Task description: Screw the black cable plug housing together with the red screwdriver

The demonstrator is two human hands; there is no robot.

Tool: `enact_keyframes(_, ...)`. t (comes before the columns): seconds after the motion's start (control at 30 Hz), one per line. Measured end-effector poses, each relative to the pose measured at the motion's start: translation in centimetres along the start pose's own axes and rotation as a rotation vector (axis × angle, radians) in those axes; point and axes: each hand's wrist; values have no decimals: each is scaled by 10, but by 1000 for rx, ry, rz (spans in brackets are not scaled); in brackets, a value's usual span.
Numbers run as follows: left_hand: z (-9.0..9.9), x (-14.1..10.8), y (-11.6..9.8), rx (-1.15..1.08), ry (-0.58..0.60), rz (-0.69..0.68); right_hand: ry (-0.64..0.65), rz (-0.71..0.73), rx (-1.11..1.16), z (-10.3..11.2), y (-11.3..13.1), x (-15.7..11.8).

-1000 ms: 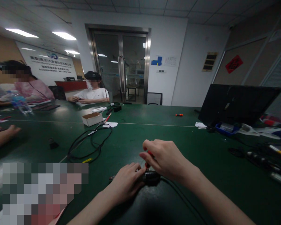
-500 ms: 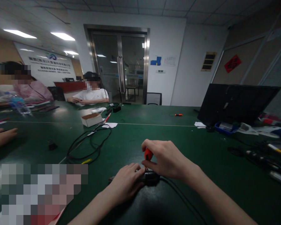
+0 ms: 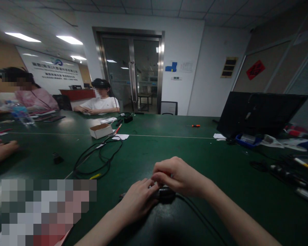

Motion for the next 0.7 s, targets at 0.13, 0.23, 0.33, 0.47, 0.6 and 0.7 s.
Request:
enact_keyframes(0.13,4,0,-3,14,31,6,-80,-94,-150,0,4,0)
enact_keyframes(0.23,5,0,-3,19,36,17,-107,-132,-342,1,6,-2)
enact_keyframes(0.33,3,1,-2,23,26,9,-98,-173,-445,1,5,-3)
enact_keyframes(0.47,4,1,-3,33,39,15,-75,-199,-438,0,4,-2)
enact_keyframes(0.6,9,1,-5,27,52,20,-88,-169,-404,1,5,-3)
enact_keyframes(0.7,10,1,-6,29,57,32,-79,-119,-368,4,5,-5)
Point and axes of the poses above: each hand's wrist, its own x-axis towards the middle knuckle, its own z-axis out of the back of the hand, y = z × x, and after that the axes turned 7 degrees about y, right-handed
